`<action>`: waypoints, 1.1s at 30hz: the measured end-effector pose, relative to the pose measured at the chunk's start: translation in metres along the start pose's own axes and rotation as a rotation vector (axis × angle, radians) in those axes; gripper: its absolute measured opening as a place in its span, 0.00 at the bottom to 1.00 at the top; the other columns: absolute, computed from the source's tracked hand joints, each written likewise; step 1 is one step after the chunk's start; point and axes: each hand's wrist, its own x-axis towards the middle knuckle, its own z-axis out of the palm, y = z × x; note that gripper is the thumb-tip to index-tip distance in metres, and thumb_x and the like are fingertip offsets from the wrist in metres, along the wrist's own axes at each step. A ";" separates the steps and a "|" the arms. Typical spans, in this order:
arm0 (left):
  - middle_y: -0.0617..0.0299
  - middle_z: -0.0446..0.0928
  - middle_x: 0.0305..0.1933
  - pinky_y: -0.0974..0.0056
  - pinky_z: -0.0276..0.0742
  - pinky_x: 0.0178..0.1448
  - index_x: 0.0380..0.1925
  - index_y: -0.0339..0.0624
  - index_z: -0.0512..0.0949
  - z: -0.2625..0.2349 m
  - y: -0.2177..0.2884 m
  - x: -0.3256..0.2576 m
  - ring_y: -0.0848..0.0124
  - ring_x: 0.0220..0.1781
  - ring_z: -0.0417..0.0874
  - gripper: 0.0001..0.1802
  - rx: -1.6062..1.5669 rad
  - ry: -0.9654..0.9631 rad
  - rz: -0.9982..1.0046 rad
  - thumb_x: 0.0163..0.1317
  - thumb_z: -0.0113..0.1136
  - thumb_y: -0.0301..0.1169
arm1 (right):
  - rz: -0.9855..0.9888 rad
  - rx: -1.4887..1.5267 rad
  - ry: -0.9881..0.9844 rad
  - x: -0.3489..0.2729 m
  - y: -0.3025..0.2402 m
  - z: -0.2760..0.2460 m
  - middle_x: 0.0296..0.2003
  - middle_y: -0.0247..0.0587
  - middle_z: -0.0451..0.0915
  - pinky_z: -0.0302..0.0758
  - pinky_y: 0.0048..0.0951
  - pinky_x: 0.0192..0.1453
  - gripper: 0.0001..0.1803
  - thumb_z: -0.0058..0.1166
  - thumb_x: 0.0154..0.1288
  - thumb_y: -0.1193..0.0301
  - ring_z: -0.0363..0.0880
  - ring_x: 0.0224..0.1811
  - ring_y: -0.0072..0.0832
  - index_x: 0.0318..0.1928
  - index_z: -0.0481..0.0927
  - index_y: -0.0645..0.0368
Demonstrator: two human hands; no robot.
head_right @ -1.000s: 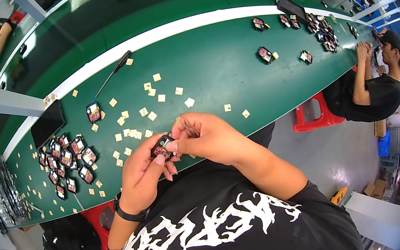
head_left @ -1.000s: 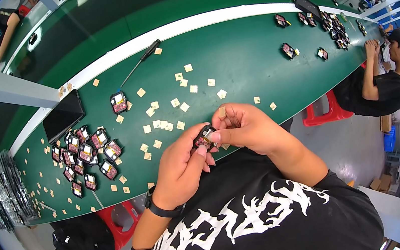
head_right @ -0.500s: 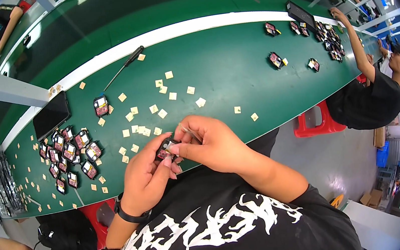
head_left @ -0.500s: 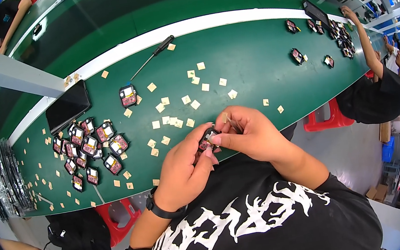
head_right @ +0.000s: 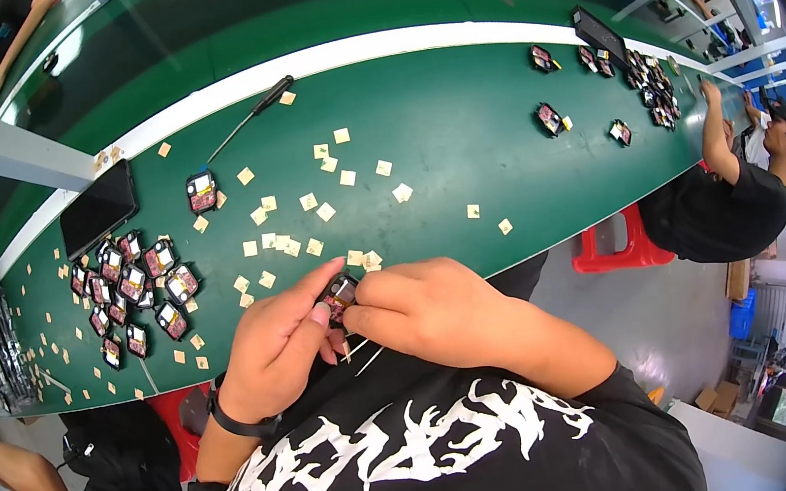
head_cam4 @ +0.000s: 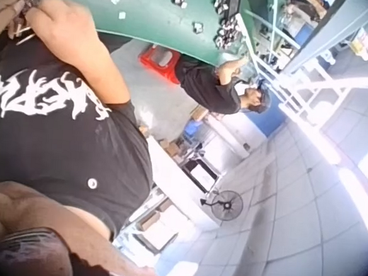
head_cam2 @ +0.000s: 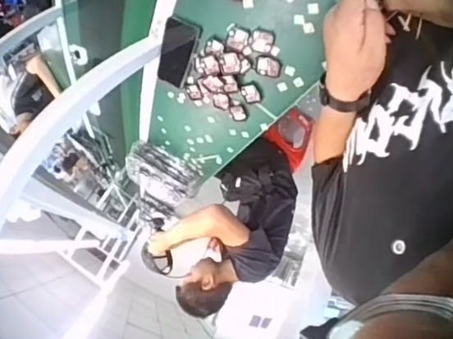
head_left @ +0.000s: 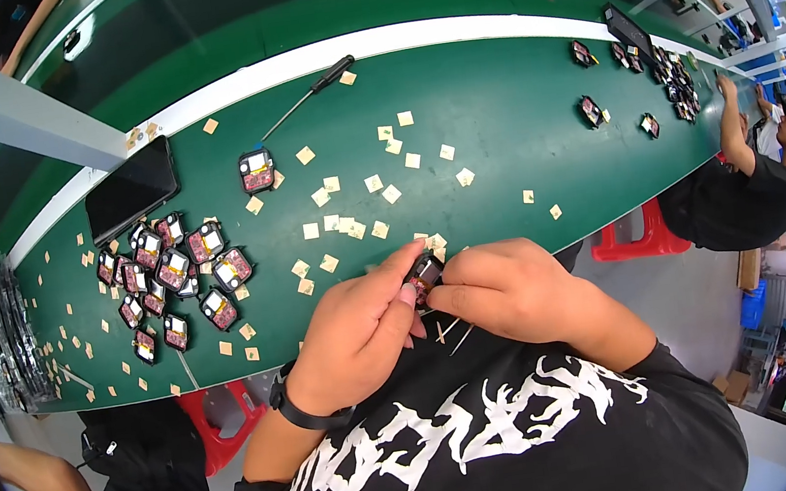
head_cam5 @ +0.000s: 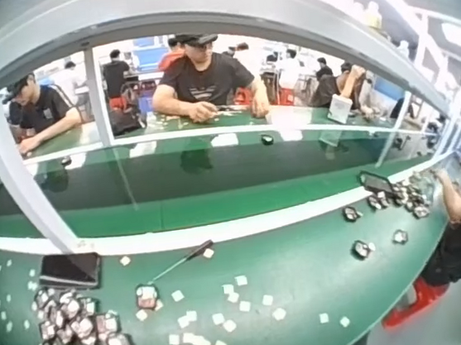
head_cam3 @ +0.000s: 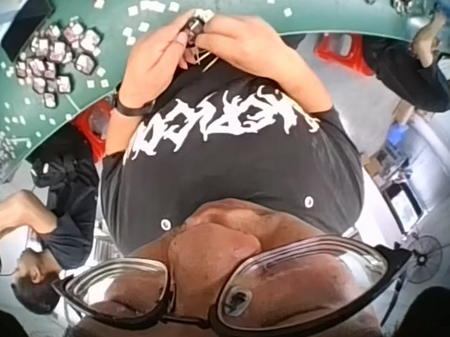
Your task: Assembling small electronic camera modules on a factory assembly line.
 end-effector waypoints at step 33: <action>0.57 0.79 0.39 0.63 0.74 0.44 0.49 0.30 0.79 -0.176 -0.061 -0.067 0.68 0.38 0.79 0.14 1.057 1.030 0.126 0.78 0.54 0.33 | 1.060 -0.468 0.568 -0.125 0.163 -0.081 0.55 0.52 0.76 0.80 0.40 0.54 0.38 0.75 0.57 0.53 0.82 0.49 0.45 0.61 0.78 0.65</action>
